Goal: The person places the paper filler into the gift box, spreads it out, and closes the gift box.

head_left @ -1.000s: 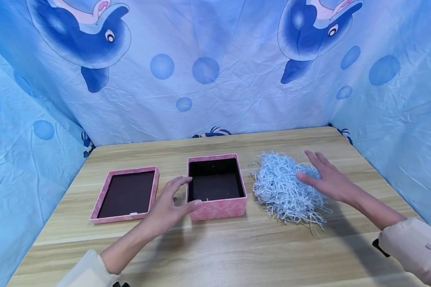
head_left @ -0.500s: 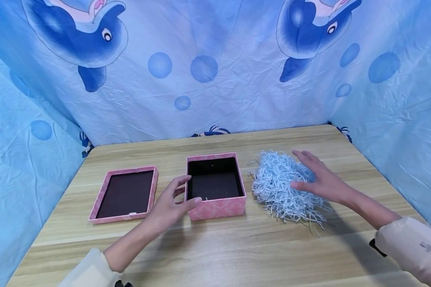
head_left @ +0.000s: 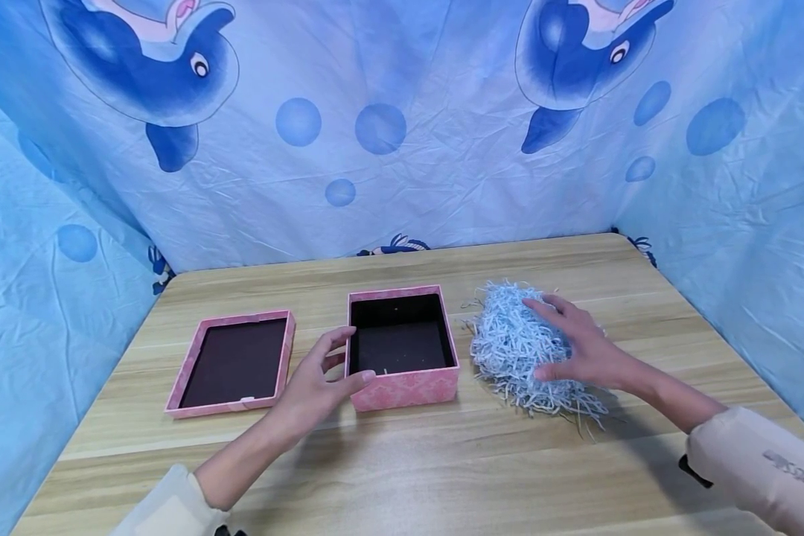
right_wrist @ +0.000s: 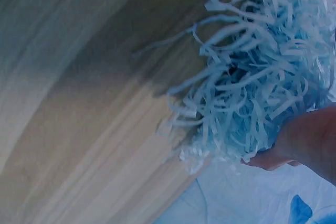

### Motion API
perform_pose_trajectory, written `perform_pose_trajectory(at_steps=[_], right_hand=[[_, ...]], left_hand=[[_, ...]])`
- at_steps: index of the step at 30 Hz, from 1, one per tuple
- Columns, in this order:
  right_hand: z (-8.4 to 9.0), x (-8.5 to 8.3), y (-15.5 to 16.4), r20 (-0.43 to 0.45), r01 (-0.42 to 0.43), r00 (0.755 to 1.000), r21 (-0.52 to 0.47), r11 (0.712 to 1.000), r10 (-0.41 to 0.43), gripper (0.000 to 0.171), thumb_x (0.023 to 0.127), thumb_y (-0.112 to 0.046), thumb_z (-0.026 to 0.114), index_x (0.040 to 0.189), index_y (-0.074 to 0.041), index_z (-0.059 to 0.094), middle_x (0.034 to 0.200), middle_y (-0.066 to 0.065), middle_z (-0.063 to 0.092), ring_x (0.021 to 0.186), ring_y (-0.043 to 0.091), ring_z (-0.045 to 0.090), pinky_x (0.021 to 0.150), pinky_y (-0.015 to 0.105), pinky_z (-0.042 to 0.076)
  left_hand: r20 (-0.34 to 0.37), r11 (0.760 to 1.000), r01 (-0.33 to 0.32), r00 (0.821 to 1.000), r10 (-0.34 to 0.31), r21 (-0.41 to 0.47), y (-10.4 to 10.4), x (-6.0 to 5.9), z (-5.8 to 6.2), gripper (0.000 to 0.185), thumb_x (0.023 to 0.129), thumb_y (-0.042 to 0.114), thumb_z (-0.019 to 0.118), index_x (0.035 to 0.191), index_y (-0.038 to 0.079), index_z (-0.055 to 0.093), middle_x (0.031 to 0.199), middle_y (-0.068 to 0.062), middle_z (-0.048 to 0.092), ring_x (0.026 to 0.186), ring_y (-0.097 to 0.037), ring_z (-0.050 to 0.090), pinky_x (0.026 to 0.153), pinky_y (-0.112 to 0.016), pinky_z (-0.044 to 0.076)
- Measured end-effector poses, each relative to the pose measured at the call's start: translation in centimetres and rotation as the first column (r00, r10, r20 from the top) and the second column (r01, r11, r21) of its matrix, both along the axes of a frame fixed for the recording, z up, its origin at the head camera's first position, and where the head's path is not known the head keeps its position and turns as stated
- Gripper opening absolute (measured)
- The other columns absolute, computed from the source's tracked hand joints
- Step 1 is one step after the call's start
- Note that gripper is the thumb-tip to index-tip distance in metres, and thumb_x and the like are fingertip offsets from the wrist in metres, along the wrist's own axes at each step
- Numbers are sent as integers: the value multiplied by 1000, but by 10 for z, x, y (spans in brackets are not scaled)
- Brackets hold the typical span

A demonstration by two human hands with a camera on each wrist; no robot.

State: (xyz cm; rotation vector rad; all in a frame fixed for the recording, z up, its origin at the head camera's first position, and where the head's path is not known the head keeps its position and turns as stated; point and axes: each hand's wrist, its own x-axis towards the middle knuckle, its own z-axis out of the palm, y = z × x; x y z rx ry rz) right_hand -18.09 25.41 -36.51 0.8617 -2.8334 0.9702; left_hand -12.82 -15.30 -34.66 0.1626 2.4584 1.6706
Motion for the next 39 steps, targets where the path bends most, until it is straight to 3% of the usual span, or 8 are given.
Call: perform_pose_trajectory(at_steps=[3,10,15,20,32,39], right_hand=[[-4,1,-3,-19,-11,1000,24,1000,12,104,66,-37,87,151,-15,31,150,30,19,132,56,18,88,77,26],[-13,6,-8,44,47,998,82,996,-51,105,65,-42,87,150,-13,33,148,28,19,129,53,21,92,74,27],[-19,6,-12,50,84,995,116,990,-91,94,67,-20,88,147,-14,40,150,26,19,129,50,23,93,72,28],[-22,6,-15,15,104,994,127,986,-107,82,65,-7,85,139,-7,49,147,25,22,127,49,25,94,71,26],[-21,2,-17,-70,122,991,84,989,-116,56,61,10,79,115,-1,66,139,25,33,121,49,32,92,71,26],[-14,0,-14,5,110,994,-28,994,-110,55,64,16,72,118,10,60,136,30,35,124,53,30,95,69,31]], left_hand=[[-3,1000,-4,1000,4,3,0,0,0,76,83,32,77,145,21,35,151,-5,32,136,-37,36,104,-50,40],[0,1000,-8,1000,8,9,-1,0,-1,75,82,32,77,144,23,36,151,-6,32,136,-38,36,104,-50,40],[4,1000,-10,1000,10,9,-1,1,0,75,82,33,77,144,24,36,151,-5,32,136,-37,35,105,-50,40],[3,1000,-8,1000,8,9,0,0,0,74,82,33,77,143,25,36,151,-4,32,136,-36,36,104,-50,40],[-4,1000,-1,1000,1,-3,0,-1,0,72,84,28,76,144,23,36,149,-11,34,134,-37,38,103,-49,42],[7,1000,-2,1000,2,3,0,-1,0,72,84,27,76,144,23,36,149,-12,34,134,-38,38,102,-48,43]])
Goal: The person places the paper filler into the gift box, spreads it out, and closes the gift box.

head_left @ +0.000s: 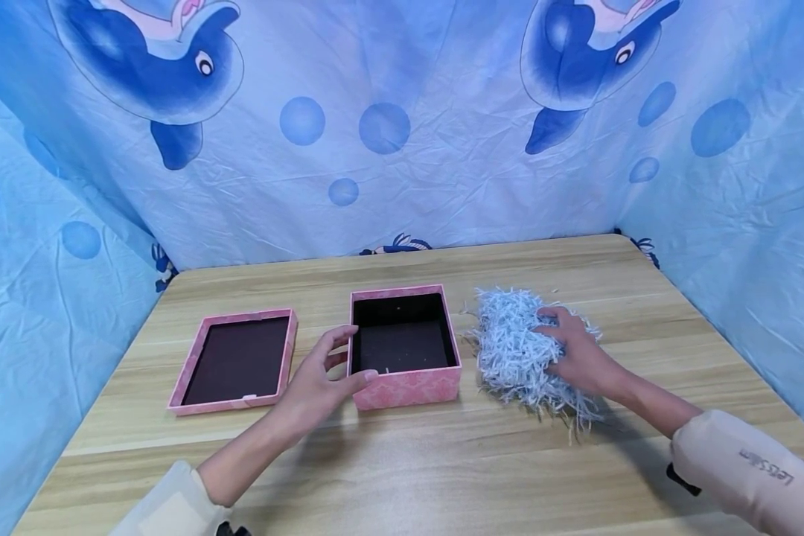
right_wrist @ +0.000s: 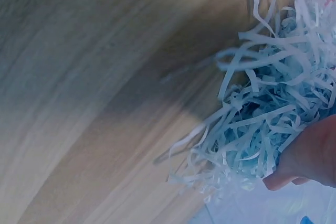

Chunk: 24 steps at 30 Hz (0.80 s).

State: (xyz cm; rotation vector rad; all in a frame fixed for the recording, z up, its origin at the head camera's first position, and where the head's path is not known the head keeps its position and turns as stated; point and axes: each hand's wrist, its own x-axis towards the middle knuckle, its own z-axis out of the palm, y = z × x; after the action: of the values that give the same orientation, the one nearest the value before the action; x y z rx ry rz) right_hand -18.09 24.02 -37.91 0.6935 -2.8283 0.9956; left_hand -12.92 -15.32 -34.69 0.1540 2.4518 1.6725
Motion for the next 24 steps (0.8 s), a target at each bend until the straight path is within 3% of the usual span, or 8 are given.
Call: perform_pose_trajectory(at_steps=[4,9,11,14,17,20,24], right_hand=[[10,-1,1,69,26,997,-76,997,-21,54,68,15,71,120,10,59,133,29,34,123,51,34,96,60,38],[28,-1,5,166,92,984,-146,985,-67,53,75,8,70,126,7,56,137,23,33,127,43,35,92,26,40],[36,-1,7,196,122,976,-161,979,-89,55,76,6,69,129,7,54,141,22,32,130,42,33,94,24,38],[47,-2,11,229,158,967,-184,970,-114,56,78,5,67,131,9,51,145,22,29,133,43,29,98,32,36],[56,-1,15,258,185,958,-218,958,-127,55,80,4,65,133,9,49,149,20,27,135,42,27,99,21,34],[62,-1,17,267,194,956,-246,950,-126,57,80,4,65,134,10,48,151,19,26,136,40,26,86,5,31],[64,0,19,265,194,956,-252,948,-125,59,79,7,63,135,12,46,152,20,25,137,41,24,83,2,31]], left_hand=[[7,1000,-1,1000,1,2,0,0,0,73,84,28,76,144,23,35,149,-11,33,135,-37,38,102,-48,43],[8,1000,0,1000,0,8,0,0,-1,73,84,29,76,144,24,36,149,-11,33,135,-37,38,102,-47,43],[8,1000,0,1000,-1,5,0,0,-1,73,84,29,76,144,24,36,149,-11,33,135,-37,37,102,-48,43],[6,1000,-1,1000,1,0,0,0,-1,73,83,29,76,144,24,36,149,-11,33,135,-37,37,103,-48,42],[6,1000,-3,1000,3,-4,0,0,-1,73,83,29,77,144,24,36,149,-11,34,135,-37,38,103,-49,42],[7,1000,-7,1000,7,-3,0,-1,-1,72,83,28,77,143,24,36,149,-11,34,135,-37,38,102,-48,43],[8,1000,-9,1000,9,-2,0,-1,-2,72,83,27,77,143,24,37,149,-11,34,134,-37,38,102,-48,44]])
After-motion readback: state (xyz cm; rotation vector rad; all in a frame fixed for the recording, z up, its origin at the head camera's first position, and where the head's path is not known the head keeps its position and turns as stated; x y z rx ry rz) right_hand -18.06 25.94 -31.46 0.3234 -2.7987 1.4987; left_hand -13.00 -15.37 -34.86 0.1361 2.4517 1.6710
